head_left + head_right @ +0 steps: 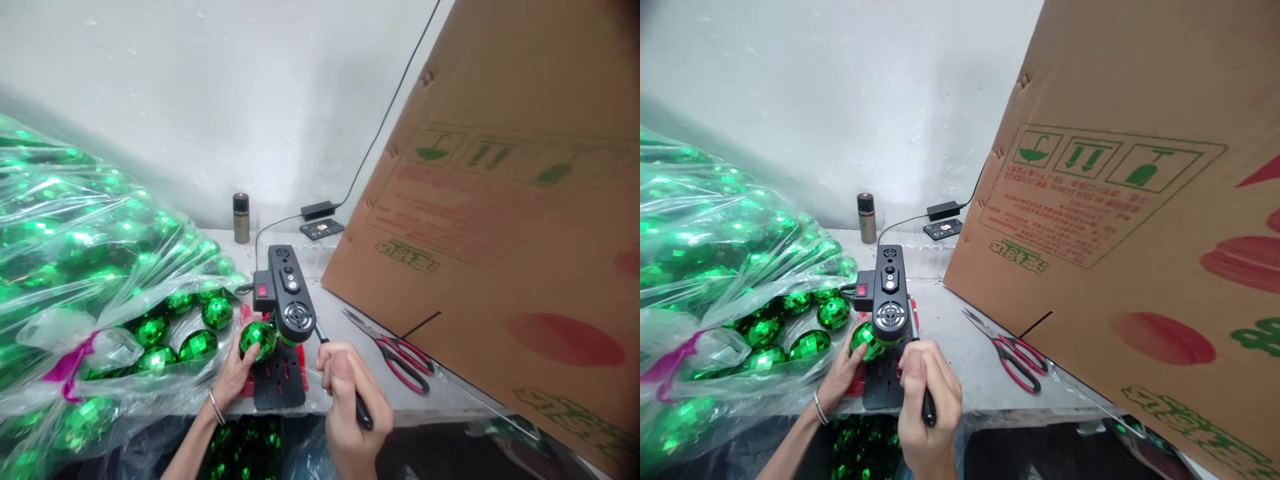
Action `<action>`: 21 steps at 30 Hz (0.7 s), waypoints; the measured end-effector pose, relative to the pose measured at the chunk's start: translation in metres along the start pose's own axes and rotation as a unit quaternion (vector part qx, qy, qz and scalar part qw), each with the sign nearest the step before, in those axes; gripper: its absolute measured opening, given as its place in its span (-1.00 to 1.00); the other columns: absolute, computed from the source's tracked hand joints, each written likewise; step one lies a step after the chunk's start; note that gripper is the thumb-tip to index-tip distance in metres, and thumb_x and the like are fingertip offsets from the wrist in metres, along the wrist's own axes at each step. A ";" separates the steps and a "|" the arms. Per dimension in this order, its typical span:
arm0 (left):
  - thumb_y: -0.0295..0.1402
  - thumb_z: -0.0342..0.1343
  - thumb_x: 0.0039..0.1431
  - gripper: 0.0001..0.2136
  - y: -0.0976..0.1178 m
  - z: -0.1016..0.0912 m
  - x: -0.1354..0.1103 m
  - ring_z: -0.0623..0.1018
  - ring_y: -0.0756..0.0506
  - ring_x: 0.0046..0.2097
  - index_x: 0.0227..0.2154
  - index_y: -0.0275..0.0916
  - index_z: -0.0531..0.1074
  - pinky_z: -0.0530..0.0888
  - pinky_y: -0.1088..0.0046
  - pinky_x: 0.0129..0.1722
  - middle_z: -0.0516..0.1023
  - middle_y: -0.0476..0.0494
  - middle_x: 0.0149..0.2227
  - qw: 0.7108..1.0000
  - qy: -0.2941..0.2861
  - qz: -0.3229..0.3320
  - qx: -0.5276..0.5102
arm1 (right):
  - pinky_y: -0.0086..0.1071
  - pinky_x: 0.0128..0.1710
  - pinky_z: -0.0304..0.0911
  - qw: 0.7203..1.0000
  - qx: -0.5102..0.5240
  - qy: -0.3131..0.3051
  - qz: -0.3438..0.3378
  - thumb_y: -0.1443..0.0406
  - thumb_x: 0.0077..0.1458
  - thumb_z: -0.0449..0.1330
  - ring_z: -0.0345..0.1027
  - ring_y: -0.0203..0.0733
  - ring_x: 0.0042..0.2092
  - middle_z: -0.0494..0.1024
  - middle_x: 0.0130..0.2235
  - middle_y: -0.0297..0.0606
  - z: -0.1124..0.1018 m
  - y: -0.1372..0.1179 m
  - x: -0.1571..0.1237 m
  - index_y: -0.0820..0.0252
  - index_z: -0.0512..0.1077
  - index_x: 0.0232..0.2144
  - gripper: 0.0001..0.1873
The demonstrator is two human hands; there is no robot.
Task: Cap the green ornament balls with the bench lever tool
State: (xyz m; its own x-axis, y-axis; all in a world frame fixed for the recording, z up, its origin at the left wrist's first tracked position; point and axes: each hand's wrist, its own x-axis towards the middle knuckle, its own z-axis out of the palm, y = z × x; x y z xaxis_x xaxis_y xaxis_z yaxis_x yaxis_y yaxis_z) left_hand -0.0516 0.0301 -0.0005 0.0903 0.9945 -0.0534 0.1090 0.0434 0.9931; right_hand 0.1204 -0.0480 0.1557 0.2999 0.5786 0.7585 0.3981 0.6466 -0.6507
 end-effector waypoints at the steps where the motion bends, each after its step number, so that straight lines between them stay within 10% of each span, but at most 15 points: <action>1: 0.23 0.20 0.22 -0.23 0.003 -0.004 0.001 0.37 -0.43 0.51 0.31 -0.19 0.39 0.23 -0.04 0.55 0.49 -0.37 0.41 1.000 -0.006 -0.001 0.001 | -0.44 -0.42 0.22 1.000 -0.001 0.001 -0.001 0.47 0.51 0.03 0.34 -0.34 -0.40 0.38 -0.43 -0.41 0.000 0.000 0.000 0.10 0.30 -0.39 -0.63; 21: -0.21 0.45 0.10 -0.30 -0.021 0.031 -0.023 0.59 -0.48 0.34 0.29 -0.20 0.40 0.50 -0.23 0.37 0.59 -0.42 0.29 0.983 0.052 0.126 0.123 | -0.42 -0.42 0.24 1.000 0.002 -0.002 -0.007 0.46 0.51 0.04 0.34 -0.33 -0.41 0.39 -0.44 -0.40 0.000 -0.002 0.004 0.10 0.32 -0.40 -0.63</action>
State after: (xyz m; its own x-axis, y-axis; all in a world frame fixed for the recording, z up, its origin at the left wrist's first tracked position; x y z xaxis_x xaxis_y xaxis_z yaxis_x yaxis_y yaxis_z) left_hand -0.0249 0.0030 -0.0238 0.0453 0.9758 0.2141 0.3334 -0.2168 0.9175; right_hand 0.1209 -0.0468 0.1600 0.2904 0.5713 0.7677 0.3991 0.6569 -0.6397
